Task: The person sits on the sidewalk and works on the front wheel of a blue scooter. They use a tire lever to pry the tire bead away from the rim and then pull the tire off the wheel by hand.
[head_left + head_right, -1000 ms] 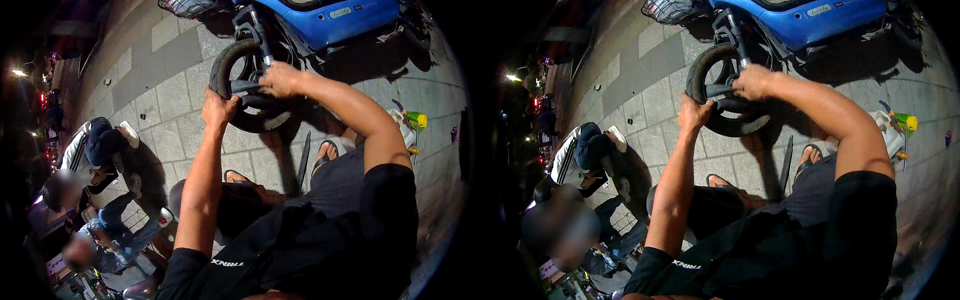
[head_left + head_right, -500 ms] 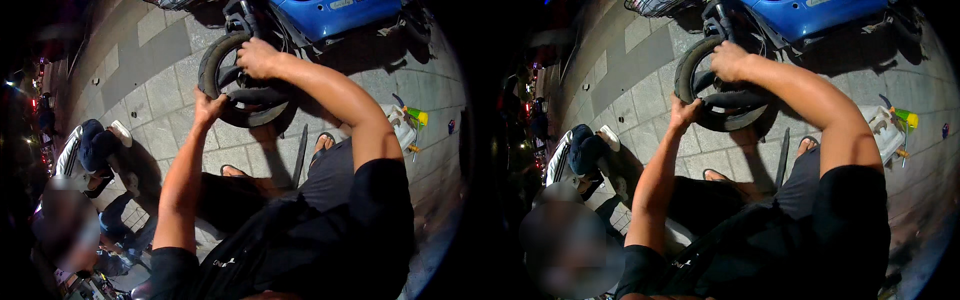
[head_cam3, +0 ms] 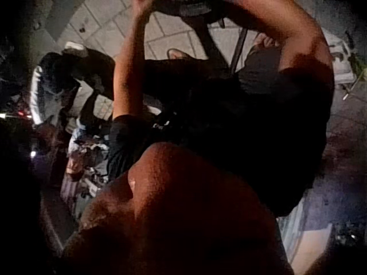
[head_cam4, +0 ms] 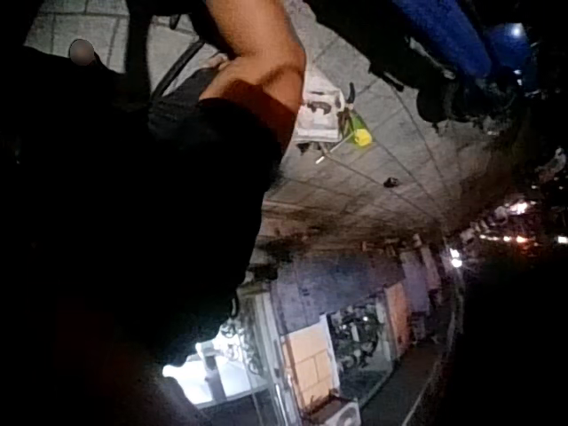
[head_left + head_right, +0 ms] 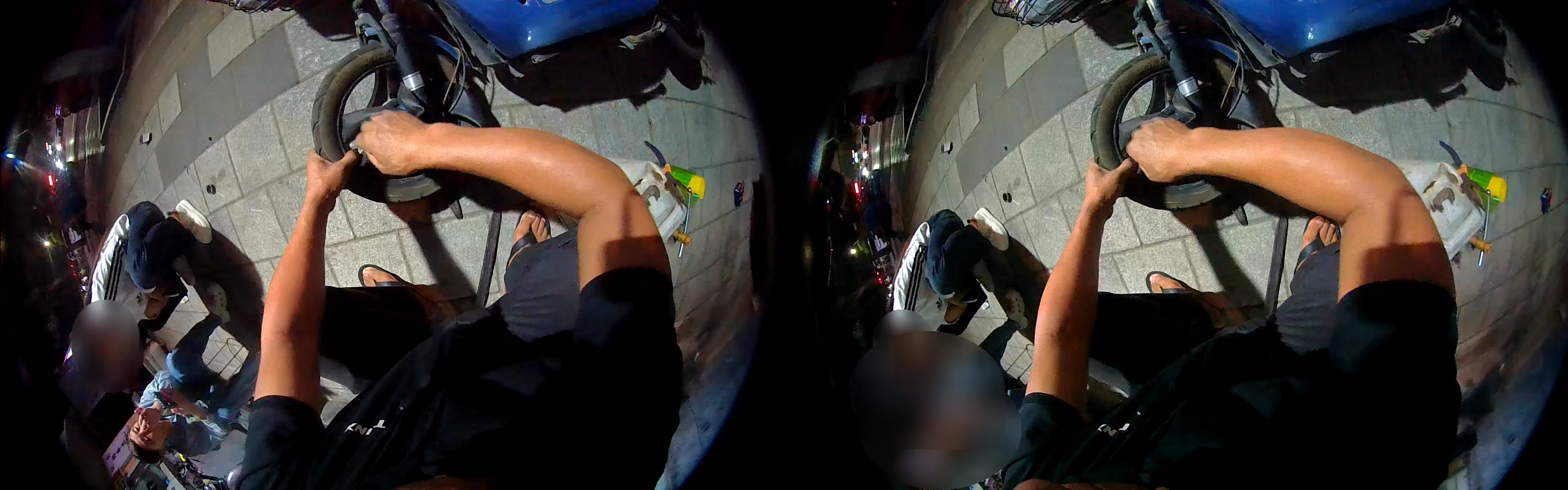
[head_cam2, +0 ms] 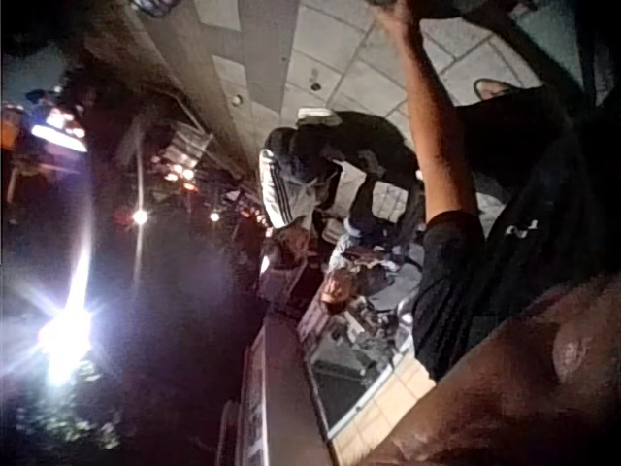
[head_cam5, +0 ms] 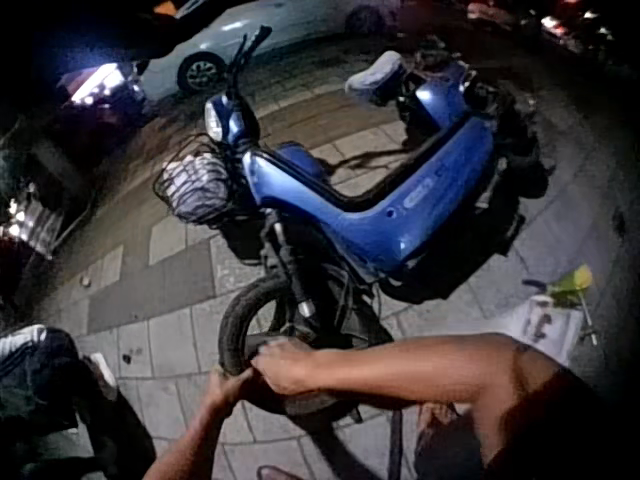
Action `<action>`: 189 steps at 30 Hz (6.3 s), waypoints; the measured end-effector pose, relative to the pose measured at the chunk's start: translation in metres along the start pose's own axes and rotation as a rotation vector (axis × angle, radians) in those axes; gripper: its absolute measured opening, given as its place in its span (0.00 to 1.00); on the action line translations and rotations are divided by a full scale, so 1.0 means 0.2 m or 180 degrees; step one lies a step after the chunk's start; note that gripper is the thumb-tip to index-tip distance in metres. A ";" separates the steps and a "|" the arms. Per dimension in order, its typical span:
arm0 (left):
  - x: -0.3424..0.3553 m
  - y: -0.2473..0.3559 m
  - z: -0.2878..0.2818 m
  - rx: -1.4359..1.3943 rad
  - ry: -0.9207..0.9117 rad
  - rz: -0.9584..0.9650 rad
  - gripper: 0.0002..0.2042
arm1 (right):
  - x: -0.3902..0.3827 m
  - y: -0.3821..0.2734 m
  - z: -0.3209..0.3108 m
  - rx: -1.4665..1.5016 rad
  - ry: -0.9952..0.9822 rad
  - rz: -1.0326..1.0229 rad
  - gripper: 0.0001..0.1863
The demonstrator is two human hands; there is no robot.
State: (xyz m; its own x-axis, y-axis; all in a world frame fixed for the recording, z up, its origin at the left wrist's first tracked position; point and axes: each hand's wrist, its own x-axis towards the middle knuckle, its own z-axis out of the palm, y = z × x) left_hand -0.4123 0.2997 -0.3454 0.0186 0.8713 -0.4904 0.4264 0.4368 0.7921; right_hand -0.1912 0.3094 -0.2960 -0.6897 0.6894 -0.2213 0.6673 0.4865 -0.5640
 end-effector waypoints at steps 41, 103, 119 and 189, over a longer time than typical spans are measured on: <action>0.10 -0.26 0.03 -0.3277 -0.0596 -0.0637 0.28 | -0.09 -0.44 0.38 0.0640 0.0948 0.1686 0.18; 0.22 -0.55 0.00 -0.3526 -0.1546 -0.0754 0.10 | 0.16 -0.38 0.39 0.2021 0.1274 0.2238 0.25; 0.12 -0.41 -0.03 -0.3322 -0.1563 -0.0615 0.15 | 0.10 -0.31 0.39 0.4751 0.1339 0.1883 0.15; 0.17 -0.48 0.10 -0.3391 -0.1651 0.0007 0.16 | 0.07 -0.23 0.35 0.5320 0.1003 0.1832 0.09</action>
State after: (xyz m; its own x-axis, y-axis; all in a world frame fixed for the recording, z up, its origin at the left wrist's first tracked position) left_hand -0.4344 0.2827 -0.4455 0.4875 0.7846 -0.3830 -0.5378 0.6154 0.5762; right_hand -0.2507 0.2588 -0.3292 -0.2896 0.7221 -0.6283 -0.3203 -0.6917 -0.6473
